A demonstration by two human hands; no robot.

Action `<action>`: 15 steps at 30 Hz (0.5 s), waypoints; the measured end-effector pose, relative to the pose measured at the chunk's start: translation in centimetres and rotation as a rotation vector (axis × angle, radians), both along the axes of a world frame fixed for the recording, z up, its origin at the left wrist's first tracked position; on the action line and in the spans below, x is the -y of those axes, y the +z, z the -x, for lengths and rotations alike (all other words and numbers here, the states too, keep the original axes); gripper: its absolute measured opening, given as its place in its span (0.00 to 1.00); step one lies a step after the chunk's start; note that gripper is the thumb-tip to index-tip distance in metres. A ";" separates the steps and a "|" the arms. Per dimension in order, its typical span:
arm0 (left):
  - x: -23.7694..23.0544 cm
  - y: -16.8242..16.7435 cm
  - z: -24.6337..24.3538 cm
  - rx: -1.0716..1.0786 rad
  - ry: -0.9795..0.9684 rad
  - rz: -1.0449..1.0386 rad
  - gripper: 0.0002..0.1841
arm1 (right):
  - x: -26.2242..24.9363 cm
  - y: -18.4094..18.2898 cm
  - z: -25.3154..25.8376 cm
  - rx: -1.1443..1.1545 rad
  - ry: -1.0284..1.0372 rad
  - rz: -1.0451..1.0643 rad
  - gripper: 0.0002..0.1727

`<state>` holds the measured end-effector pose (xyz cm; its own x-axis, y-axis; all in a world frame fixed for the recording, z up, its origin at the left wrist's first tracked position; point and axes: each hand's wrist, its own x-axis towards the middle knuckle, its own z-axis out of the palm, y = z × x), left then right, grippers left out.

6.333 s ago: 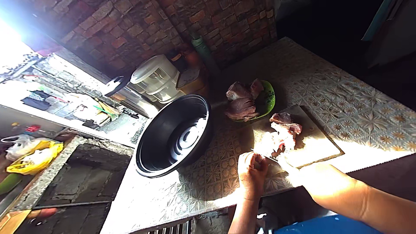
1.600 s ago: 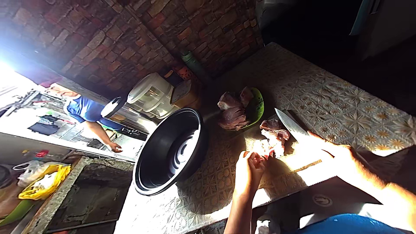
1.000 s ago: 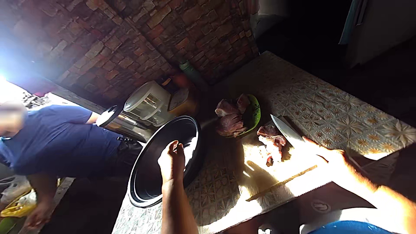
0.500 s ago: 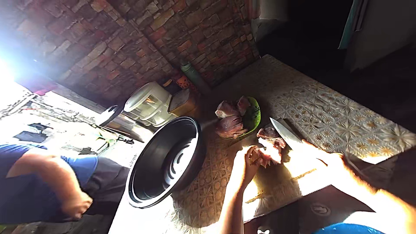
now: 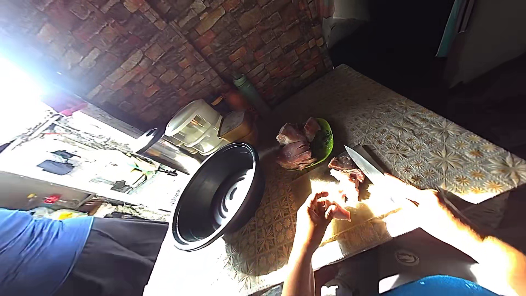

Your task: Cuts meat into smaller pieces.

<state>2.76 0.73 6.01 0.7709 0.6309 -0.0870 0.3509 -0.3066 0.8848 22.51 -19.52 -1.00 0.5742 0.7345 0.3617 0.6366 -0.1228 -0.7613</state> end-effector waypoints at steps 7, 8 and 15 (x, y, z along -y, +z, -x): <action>0.2 -1.4 0.7 -0.248 0.100 -0.271 0.26 | 0.6 4.7 3.9 0.121 0.040 0.147 0.20; 0.2 -1.6 0.9 -0.234 0.090 -0.266 0.25 | 1.0 4.5 3.9 0.125 0.104 0.168 0.21; -1.2 -1.3 0.9 -0.276 -0.293 -0.501 0.26 | 0.8 3.2 4.7 0.399 0.097 0.002 0.22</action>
<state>1.90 1.95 4.67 0.9088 0.4136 -0.0559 0.3843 -0.7770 0.4986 17.81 -20.35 2.20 0.3171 0.7792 0.5407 0.8907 -0.0488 -0.4520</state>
